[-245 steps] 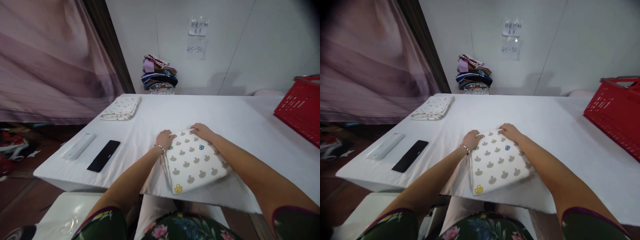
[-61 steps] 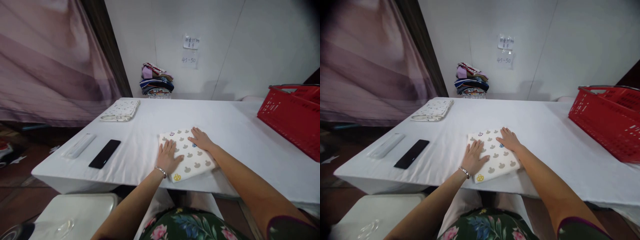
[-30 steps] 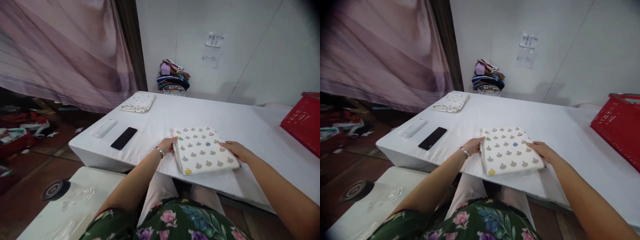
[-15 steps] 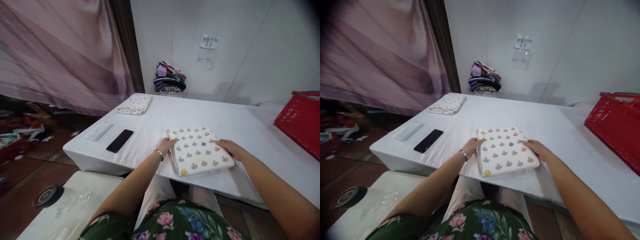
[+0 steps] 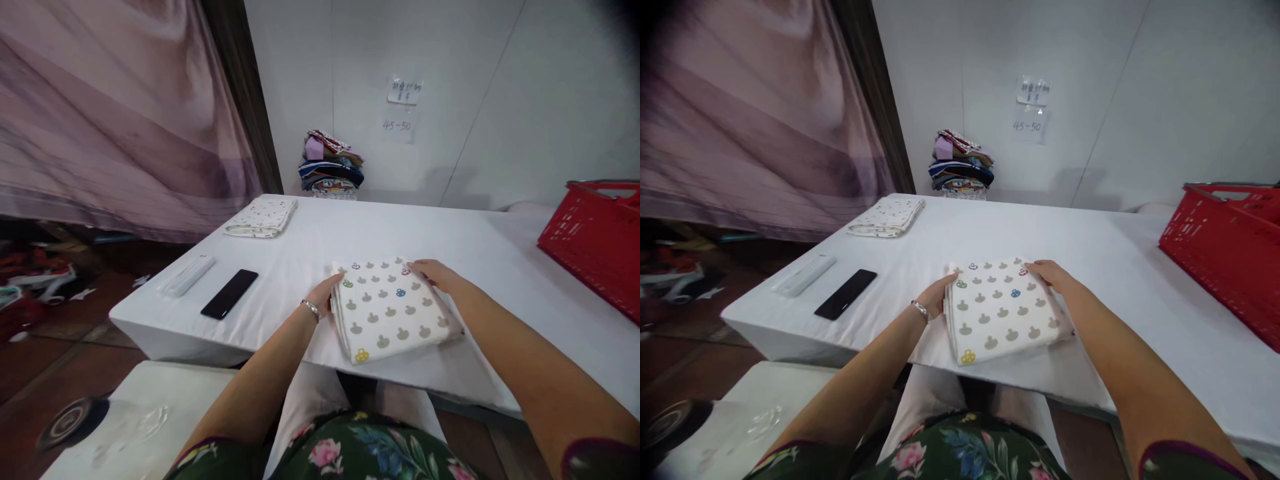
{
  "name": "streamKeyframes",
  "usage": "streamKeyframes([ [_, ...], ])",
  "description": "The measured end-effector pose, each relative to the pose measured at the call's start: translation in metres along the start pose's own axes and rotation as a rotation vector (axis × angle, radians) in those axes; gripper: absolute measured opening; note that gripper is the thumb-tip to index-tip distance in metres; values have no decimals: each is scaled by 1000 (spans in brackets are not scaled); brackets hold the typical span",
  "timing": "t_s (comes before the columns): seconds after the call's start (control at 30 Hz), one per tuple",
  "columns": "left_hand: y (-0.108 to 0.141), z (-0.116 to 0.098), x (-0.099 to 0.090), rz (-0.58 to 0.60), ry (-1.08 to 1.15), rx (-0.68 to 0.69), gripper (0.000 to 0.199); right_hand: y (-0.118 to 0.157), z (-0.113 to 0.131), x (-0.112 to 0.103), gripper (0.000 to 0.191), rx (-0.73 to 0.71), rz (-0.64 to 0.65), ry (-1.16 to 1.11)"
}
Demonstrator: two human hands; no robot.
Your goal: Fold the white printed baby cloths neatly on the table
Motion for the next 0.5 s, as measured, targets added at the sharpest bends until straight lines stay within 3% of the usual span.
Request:
streamKeyframes([
  [0.1,0,-5,3,-27,21,-26,42,-11,4,3,50,-11,8,-10],
  [0.3,4,-16,8,121,55,-32,39,-13,12,7,53,19,219,-97],
  [0.5,19,-32,11,233,24,102,37,6,34,-9,44,-15,293,-230],
])
Point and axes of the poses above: each hand's wrist, its own y-axis away from the middle knuckle, its own x-axis out of the palm, z = x × y, the point moved 1 cm from there along -y, towards the middle knuckle
